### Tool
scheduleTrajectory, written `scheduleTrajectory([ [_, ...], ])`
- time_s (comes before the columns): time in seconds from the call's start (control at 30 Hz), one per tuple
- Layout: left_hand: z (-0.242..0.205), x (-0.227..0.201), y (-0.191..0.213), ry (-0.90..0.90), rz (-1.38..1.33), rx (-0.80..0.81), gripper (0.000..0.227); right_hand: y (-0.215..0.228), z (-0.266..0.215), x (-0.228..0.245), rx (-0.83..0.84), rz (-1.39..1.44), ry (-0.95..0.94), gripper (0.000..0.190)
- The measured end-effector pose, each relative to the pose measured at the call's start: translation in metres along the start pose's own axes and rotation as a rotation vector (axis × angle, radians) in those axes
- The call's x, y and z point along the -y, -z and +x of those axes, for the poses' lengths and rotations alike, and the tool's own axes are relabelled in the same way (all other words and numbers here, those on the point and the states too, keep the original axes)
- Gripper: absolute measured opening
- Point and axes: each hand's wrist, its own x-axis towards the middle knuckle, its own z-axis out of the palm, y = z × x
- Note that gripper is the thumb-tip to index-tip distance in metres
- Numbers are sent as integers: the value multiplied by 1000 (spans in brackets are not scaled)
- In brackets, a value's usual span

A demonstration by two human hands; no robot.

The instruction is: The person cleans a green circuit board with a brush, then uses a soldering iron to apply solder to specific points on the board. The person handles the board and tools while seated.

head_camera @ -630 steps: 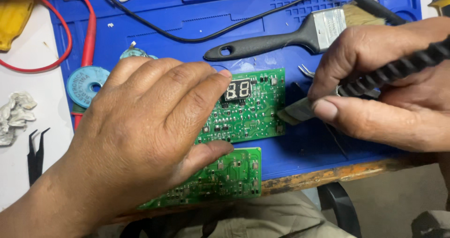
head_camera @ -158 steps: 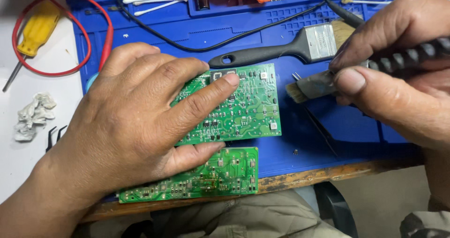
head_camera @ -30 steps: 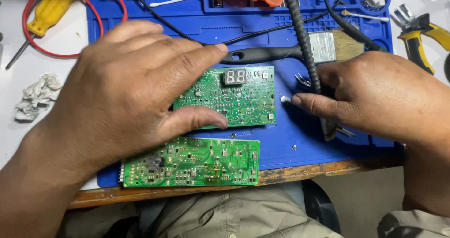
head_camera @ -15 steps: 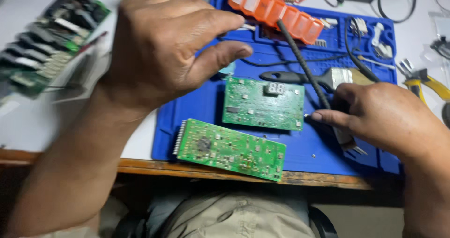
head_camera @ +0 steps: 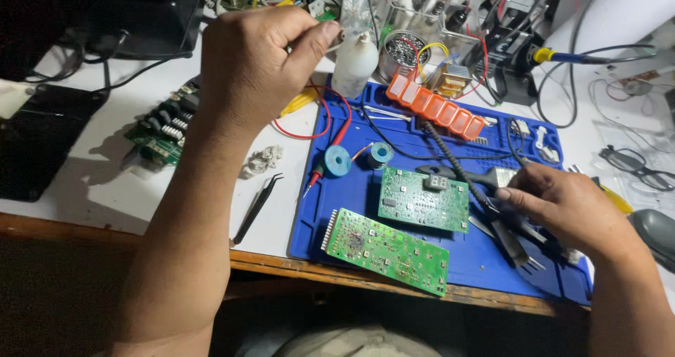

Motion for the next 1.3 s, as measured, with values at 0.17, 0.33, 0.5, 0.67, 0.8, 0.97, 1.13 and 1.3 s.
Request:
scheduleTrajectory([
  [0.17,-5,2,-20,30,31,38,33,13,11,-16,-161,150,146,39],
  [0.33,-18,-32,-37,8,98,133,45,45,17,4,-228,458,87,33],
  [0.5,-15,-53,-42,-75,-26,110,36,42,126,-49,-346,767,93,23],
  [0.67,-16,-41,-35,-75,-19,83,35,32,220,-64,-349,1125,95,47],
  [0.8,-13,-30,-26,-58,-60,35,42,28,238,-51,-446,1065,185,43],
  [0.97,-12,-24,-19,-47,-71,-9,37,34,248,-76,-616,864,372,31],
  [1.13,-18,-32,-21,-86,-46,133,37,63,200,-100,-857,1211,480,42],
  [1.3,-23,-58,-40,-95,-50,267,25,56,162,-114,-687,1555,454,41],
])
